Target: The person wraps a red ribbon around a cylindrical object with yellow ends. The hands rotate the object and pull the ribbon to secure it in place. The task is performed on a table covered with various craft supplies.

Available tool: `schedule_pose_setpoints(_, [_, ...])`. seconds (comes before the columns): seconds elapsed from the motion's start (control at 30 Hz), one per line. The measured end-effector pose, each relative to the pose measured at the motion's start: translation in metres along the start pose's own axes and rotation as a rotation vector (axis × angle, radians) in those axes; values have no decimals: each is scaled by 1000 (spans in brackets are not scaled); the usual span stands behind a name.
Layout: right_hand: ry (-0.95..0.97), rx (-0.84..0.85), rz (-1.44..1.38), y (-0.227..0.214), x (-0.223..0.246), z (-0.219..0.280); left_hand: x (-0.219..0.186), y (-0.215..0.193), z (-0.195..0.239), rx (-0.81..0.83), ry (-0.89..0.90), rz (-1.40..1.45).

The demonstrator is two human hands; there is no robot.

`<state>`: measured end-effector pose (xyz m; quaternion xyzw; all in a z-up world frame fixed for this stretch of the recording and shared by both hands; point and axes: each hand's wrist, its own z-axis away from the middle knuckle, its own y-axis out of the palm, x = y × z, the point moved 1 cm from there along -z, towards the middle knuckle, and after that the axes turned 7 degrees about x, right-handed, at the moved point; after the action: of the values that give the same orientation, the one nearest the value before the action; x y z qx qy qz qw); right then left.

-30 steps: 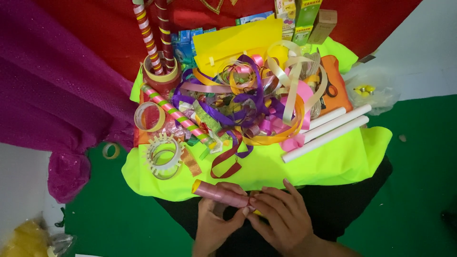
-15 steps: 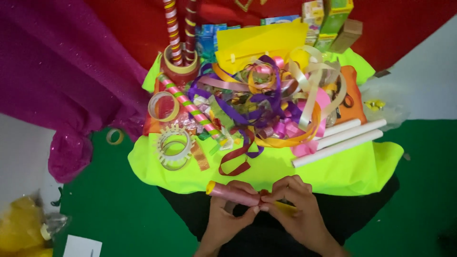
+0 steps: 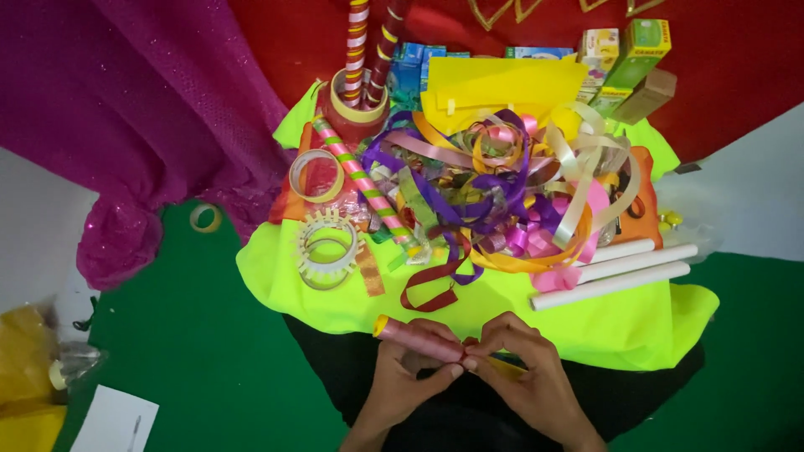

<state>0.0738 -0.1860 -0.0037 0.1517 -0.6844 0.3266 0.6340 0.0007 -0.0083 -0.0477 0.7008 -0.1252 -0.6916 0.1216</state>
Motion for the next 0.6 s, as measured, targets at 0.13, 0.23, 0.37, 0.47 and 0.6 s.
schedule_pose_setpoints(0.13, [-23,23,58,3,0,-5,0,-2,2,-38,6,-17])
schedule_pose_setpoints(0.23, [-41,45,66,2,10,-20,3,-7,5,-112,-21,-40])
schedule_pose_setpoints(0.37, [-132,184,182,7,13,-65,3,-16,15,-156,67,87])
schedule_pose_setpoints(0.47, [-333,184,443,26,-17,-116,14,-24,23,-196,11,64])
schedule_pose_setpoints(0.6, [-791,129,720,62,-45,-178,22,-27,28,-195,-67,81])
